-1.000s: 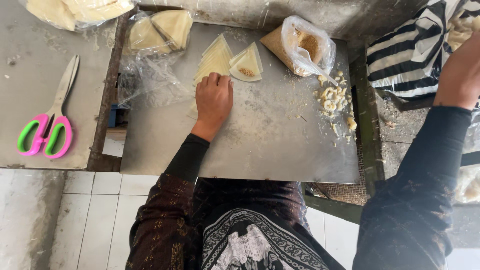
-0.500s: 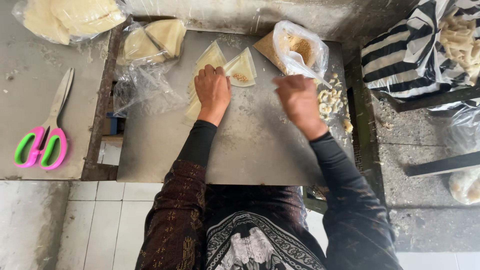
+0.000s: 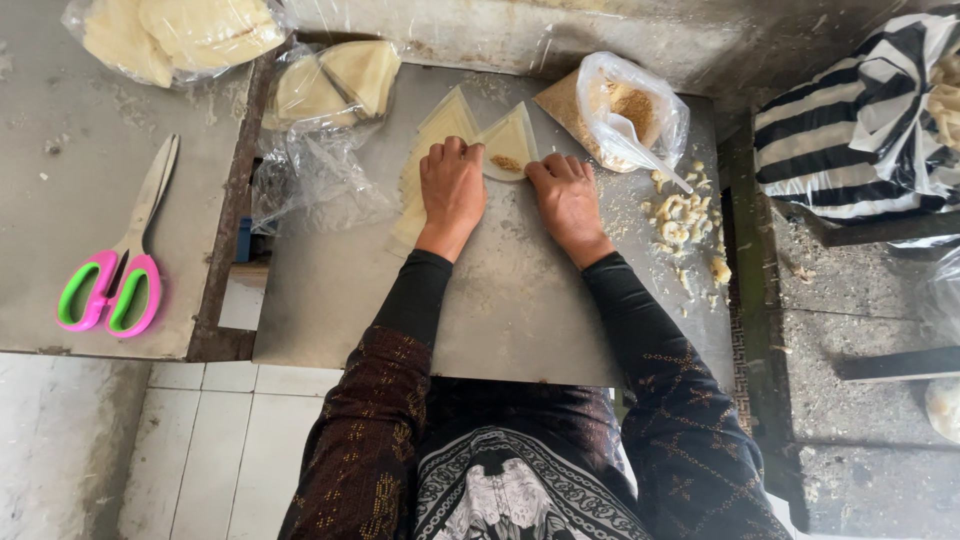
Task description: The person places a small amount of filling onto a thin dough sheet and rolls it into a cylindrical shape.
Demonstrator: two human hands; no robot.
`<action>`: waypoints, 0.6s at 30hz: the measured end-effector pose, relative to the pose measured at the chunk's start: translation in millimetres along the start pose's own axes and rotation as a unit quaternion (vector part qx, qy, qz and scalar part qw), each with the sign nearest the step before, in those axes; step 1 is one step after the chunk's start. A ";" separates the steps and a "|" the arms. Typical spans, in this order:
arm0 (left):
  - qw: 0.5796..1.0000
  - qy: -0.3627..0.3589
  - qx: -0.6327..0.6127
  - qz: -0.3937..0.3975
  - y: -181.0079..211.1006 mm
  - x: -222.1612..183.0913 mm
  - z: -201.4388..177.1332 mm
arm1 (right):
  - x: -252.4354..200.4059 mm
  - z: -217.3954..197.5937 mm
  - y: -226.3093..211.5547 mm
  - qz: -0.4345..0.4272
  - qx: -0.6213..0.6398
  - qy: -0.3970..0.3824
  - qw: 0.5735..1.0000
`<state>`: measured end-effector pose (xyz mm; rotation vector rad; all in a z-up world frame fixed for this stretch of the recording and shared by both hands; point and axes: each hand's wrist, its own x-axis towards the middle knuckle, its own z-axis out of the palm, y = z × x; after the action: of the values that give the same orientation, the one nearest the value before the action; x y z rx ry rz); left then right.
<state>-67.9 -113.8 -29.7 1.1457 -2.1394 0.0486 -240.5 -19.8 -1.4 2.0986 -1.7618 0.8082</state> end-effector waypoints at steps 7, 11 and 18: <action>1.000 -0.025 0.009 -0.012 0.7 -0.8 2.3 | -8.0 -12.3 -0.7 0.028 0.058 0.001 0.998; 0.999 -0.027 0.019 -0.003 1.6 -1.8 2.4 | -16.4 -23.9 -2.6 0.026 0.056 -0.009 0.998; 0.999 -0.031 0.037 -0.004 3.0 0.3 3.1 | -35.0 -50.5 -13.2 0.012 0.060 -0.018 0.998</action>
<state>-72.0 -113.2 -31.1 1.2118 -2.2034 0.0907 -243.0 38.9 20.6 2.1842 -1.8006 0.9097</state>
